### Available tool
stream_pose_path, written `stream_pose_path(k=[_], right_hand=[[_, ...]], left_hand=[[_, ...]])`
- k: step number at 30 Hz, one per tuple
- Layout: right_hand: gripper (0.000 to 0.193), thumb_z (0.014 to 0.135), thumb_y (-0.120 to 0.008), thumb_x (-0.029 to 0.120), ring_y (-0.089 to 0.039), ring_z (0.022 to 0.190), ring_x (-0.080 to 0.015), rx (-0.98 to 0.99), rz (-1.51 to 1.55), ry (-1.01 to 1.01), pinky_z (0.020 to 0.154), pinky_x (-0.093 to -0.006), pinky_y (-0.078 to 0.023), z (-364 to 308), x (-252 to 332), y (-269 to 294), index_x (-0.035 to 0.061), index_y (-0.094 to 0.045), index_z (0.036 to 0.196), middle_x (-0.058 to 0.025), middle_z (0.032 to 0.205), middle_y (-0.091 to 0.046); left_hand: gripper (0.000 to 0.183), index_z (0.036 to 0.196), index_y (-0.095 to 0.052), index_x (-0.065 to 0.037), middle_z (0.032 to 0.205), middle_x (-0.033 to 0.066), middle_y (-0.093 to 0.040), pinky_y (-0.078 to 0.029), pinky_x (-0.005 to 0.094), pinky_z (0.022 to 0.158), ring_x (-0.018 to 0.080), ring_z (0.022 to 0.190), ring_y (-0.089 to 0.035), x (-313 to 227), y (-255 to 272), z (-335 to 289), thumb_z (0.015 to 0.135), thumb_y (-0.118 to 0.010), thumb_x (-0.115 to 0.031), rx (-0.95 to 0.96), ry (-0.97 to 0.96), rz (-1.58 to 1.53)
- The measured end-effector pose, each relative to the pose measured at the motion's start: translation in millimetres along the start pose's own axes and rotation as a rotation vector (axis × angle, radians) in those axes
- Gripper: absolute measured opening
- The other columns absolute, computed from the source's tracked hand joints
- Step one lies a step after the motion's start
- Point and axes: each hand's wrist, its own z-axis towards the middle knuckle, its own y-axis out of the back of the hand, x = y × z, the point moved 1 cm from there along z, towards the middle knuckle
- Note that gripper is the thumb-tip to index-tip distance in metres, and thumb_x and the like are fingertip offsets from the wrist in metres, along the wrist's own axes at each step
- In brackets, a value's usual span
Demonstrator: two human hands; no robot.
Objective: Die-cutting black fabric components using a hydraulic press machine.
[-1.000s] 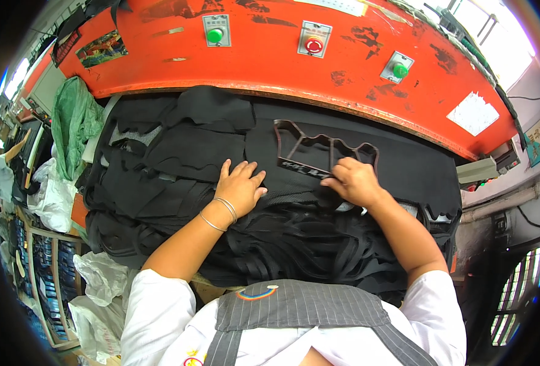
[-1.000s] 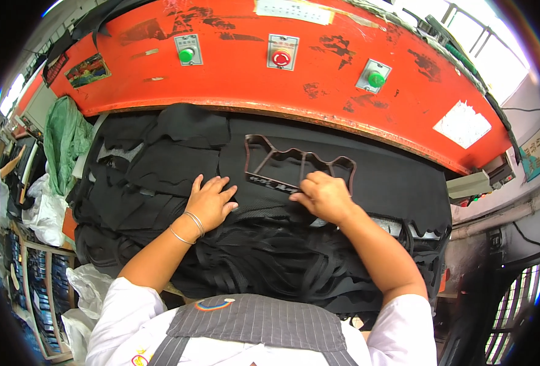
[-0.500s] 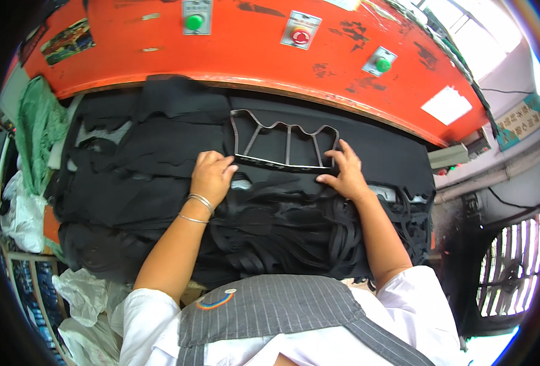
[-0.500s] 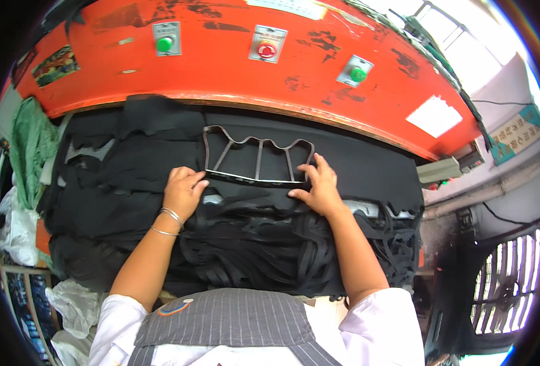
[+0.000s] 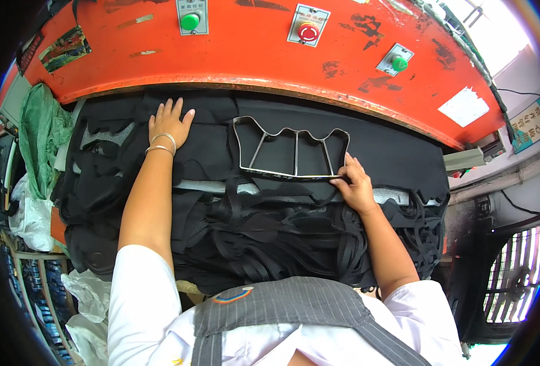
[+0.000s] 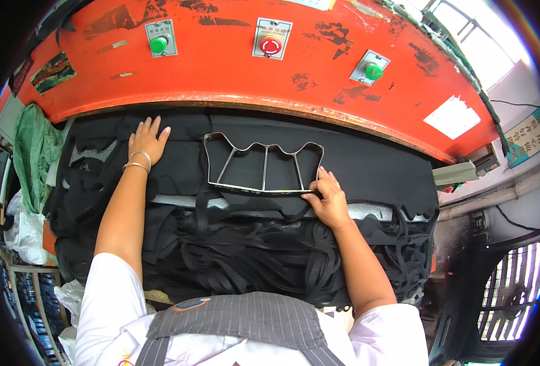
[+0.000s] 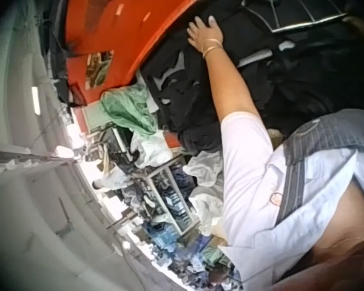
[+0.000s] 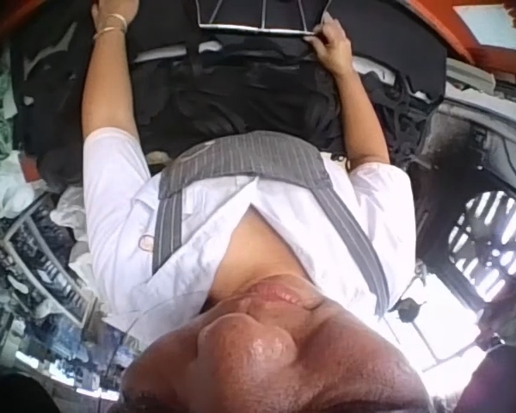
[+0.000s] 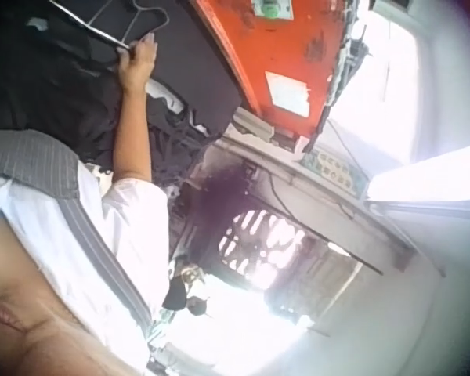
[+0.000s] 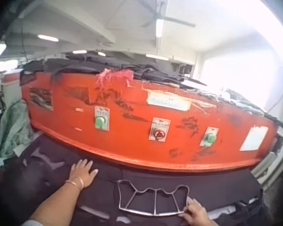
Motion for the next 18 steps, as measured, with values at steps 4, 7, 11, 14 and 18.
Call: stream_pose_path(k=[4,7,11,14,18], right_hand=[[0.029,0.071,-0.078,0.015,-0.048,0.124,-0.0389,0.001,-0.011,0.009,0.108,-0.0484,-0.033,0,2,1,0.0042,-0.061,0.091,-0.0275,0.125,-0.055],[0.037,0.075,-0.076,0.023,-0.045,0.128,-0.0364,0.072,-0.014,0.014,0.109,-0.0475,-0.032,6,4,0,0.0066,-0.062,0.105,-0.0230,0.128,-0.055],[0.038,0.076,-0.076,0.024,-0.045,0.129,-0.0348,0.062,0.035,-0.081,0.110,-0.0467,-0.029,6,-2,9,0.0082,-0.061,0.107,-0.0217,0.128,-0.055],[0.033,0.075,-0.076,0.021,-0.045,0.129,-0.0343,0.047,0.046,-0.045,0.109,-0.0462,-0.030,6,0,5,0.0080,-0.062,0.102,-0.0225,0.127,-0.056],[0.027,0.073,-0.076,0.017,-0.048,0.127,-0.0340,-0.007,0.036,-0.001,0.106,-0.0480,-0.031,10,-10,-5,0.0065,-0.062,0.094,-0.0247,0.126,-0.056]], left_hand=[[0.069,0.146,-0.033,-0.018,0.152,0.0105,-0.031,-0.025,0.0463,0.110,0.0272,0.141,-0.027,-4,15,25,0.092,-0.037,-0.060,0.242,0.039,0.065],[0.064,0.144,-0.038,-0.016,0.145,0.0131,-0.041,-0.029,0.0453,0.107,0.0289,0.134,-0.036,-10,28,-3,0.089,-0.055,-0.047,0.115,-0.056,0.195],[0.041,0.111,-0.068,-0.011,0.101,0.0059,-0.060,-0.034,0.0442,0.093,0.0265,0.103,-0.051,-50,34,-80,0.078,-0.071,-0.034,0.001,-0.489,-0.351],[0.028,0.094,-0.073,-0.010,0.089,0.0023,-0.058,-0.035,0.0403,0.088,0.0242,0.095,-0.053,-68,19,-122,0.075,-0.073,-0.031,-0.089,-0.449,-0.438],[0.021,0.089,-0.075,-0.009,0.084,0.0007,-0.057,-0.037,0.0378,0.084,0.0224,0.093,-0.052,-79,4,-128,0.073,-0.075,-0.023,-0.220,-0.373,-0.536]])
